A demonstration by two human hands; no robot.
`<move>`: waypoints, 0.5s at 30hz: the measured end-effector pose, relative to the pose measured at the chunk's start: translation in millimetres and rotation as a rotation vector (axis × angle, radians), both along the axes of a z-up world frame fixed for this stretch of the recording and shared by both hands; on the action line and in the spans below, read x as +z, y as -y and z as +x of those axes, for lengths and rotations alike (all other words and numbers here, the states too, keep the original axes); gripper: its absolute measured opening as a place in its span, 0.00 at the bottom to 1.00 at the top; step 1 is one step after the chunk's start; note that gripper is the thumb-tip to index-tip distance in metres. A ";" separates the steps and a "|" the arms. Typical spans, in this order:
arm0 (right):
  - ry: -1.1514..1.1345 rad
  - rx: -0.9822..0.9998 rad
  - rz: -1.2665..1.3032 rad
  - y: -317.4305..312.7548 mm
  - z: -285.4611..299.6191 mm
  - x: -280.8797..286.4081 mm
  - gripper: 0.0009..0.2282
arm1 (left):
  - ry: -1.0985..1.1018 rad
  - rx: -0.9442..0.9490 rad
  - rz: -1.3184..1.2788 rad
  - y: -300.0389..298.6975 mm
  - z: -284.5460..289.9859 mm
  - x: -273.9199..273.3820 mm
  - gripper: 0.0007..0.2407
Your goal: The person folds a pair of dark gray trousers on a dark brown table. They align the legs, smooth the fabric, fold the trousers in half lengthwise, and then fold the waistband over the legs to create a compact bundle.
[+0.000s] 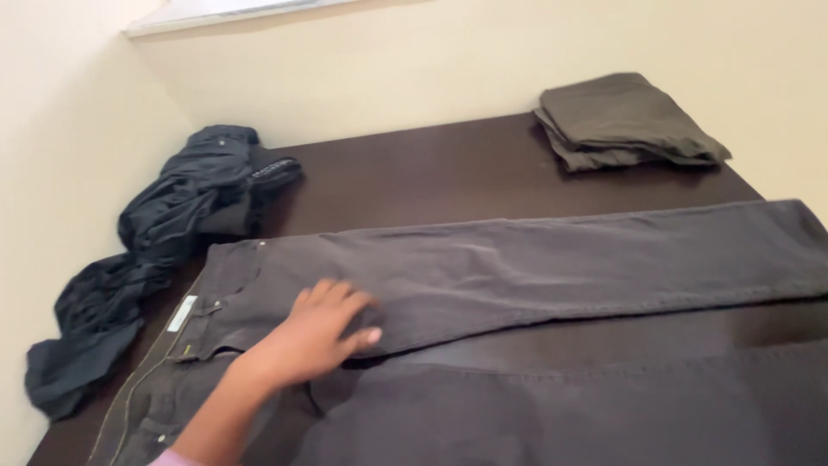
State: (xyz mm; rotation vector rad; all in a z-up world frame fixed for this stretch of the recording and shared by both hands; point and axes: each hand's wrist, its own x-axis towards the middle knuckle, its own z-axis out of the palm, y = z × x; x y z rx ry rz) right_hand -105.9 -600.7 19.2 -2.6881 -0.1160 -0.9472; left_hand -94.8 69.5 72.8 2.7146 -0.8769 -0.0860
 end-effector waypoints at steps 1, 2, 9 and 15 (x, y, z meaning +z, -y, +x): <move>0.004 0.013 -0.006 -17.9 12.3 -1.3 0.20 | 0.231 -0.069 0.003 7.2 5.1 5.0 0.16; 0.005 0.023 -0.008 -54.6 21.8 -1.4 0.20 | 0.235 -0.060 0.005 22.7 18.9 -1.4 0.16; -0.392 0.210 -0.100 -270.6 42.3 10.0 0.25 | 0.333 -0.283 -0.123 119.1 107.7 -60.6 0.19; -0.217 0.290 -0.230 -219.2 71.3 -34.8 0.29 | 0.256 -0.153 -0.037 112.2 113.2 -69.8 0.25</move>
